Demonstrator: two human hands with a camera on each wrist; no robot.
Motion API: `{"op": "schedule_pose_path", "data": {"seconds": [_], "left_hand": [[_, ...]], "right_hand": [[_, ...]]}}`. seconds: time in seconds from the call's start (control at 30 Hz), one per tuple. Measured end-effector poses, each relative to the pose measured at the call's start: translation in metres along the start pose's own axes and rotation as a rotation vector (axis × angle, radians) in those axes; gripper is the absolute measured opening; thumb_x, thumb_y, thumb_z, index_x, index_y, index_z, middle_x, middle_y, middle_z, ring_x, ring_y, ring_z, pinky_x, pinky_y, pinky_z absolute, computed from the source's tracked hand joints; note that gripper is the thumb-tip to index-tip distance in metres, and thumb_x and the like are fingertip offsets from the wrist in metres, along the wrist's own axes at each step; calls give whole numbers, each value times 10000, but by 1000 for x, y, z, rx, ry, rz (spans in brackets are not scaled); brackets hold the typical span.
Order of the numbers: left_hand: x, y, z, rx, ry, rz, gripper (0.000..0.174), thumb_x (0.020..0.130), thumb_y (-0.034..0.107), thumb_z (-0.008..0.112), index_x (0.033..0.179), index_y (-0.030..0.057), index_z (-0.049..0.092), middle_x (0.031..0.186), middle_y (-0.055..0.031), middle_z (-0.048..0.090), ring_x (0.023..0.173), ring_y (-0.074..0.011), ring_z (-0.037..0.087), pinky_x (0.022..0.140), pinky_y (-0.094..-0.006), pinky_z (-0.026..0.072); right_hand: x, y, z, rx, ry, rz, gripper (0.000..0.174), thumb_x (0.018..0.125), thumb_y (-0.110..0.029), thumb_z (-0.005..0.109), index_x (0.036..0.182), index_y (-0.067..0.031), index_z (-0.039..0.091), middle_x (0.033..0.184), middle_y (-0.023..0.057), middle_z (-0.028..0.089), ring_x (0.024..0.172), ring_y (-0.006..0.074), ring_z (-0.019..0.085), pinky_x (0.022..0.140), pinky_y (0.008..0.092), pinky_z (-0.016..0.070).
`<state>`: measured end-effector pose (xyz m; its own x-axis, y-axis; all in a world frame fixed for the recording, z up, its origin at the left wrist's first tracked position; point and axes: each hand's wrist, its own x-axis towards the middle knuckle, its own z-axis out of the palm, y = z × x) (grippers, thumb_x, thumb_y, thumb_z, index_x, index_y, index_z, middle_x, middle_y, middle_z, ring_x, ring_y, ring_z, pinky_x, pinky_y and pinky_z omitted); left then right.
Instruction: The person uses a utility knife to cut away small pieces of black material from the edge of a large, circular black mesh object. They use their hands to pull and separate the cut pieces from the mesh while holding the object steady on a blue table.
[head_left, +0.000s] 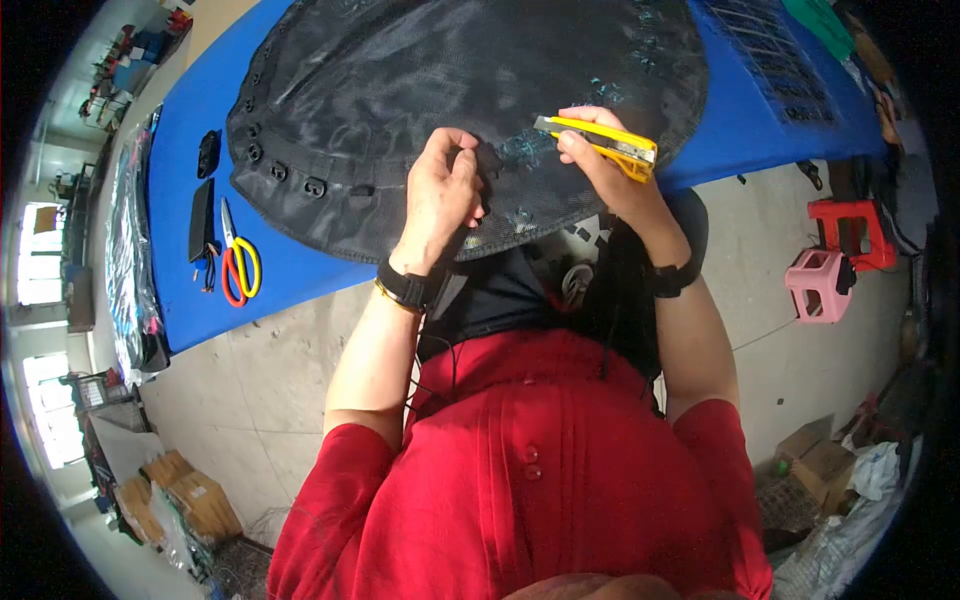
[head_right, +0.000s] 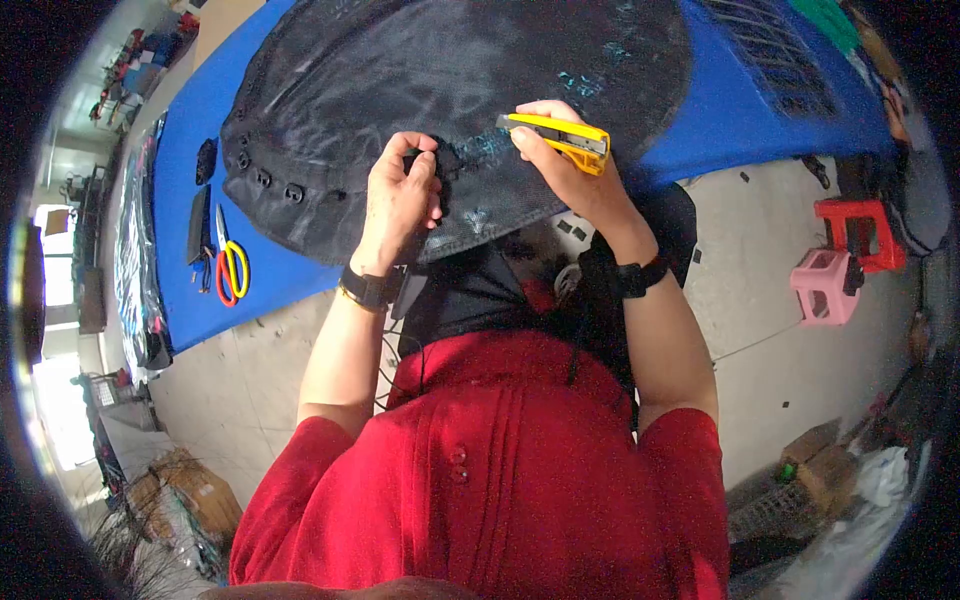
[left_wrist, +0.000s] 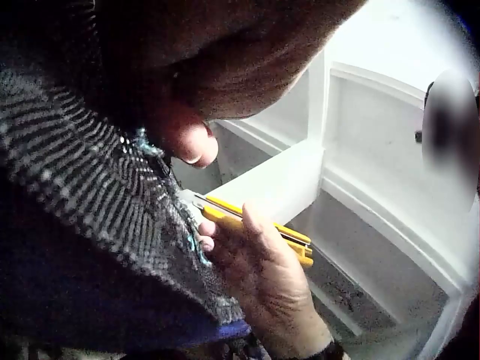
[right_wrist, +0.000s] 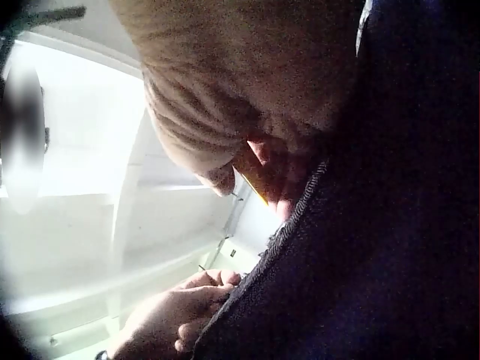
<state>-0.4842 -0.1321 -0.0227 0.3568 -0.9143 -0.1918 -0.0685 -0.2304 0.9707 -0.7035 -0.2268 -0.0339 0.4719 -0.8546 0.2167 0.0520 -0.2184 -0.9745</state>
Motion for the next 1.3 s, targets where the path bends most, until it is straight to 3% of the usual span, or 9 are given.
{"op": "schedule_pose_path", "data": {"seconds": [0.23,0.53,0.87,1.1,1.2,1.3], "left_hand": [[2,-5,-4,-2,-33,14,133,1102,147,559,1223,96,575,758,-51,612,474,-108,572,397,-276,472],[2,-3,-7,9,-62,6,138,1106,147,557,1225,80,573,801,-67,618,492,-117,590,412,-276,491],[2,5,-7,27,-54,-95,206,1097,148,578,1285,88,517,813,-84,615,487,-123,585,404,-284,488],[2,17,-2,104,-17,-146,344,1041,171,714,1272,38,497,672,-22,593,443,-109,561,389,-276,465],[4,16,-4,128,-30,-142,361,1010,156,722,1258,-9,519,676,-45,646,459,-117,602,419,-286,490],[2,24,-4,144,-26,-154,331,1014,142,709,1248,0,524,657,-44,640,460,-116,602,419,-285,486]], "right_hand": [[5,13,-3,19,-32,-12,261,1053,-178,691,1273,-45,644,1022,8,695,915,80,665,821,257,552],[5,8,-10,44,-76,40,270,1058,-186,682,1284,-43,642,1054,25,707,925,93,683,836,277,578],[4,-4,-11,12,-65,116,270,1064,-196,666,1287,-48,629,1045,10,689,945,88,676,847,271,563],[3,-17,-7,43,-24,220,286,1053,-131,660,1322,-44,621,1102,27,687,985,87,668,881,272,566],[4,-15,-9,13,-34,206,302,1057,-140,666,1339,-42,618,1120,29,686,987,86,665,891,273,566],[4,-16,-10,-2,-43,193,310,1066,-154,672,1349,-42,616,1125,31,684,985,84,662,894,267,564]]}}
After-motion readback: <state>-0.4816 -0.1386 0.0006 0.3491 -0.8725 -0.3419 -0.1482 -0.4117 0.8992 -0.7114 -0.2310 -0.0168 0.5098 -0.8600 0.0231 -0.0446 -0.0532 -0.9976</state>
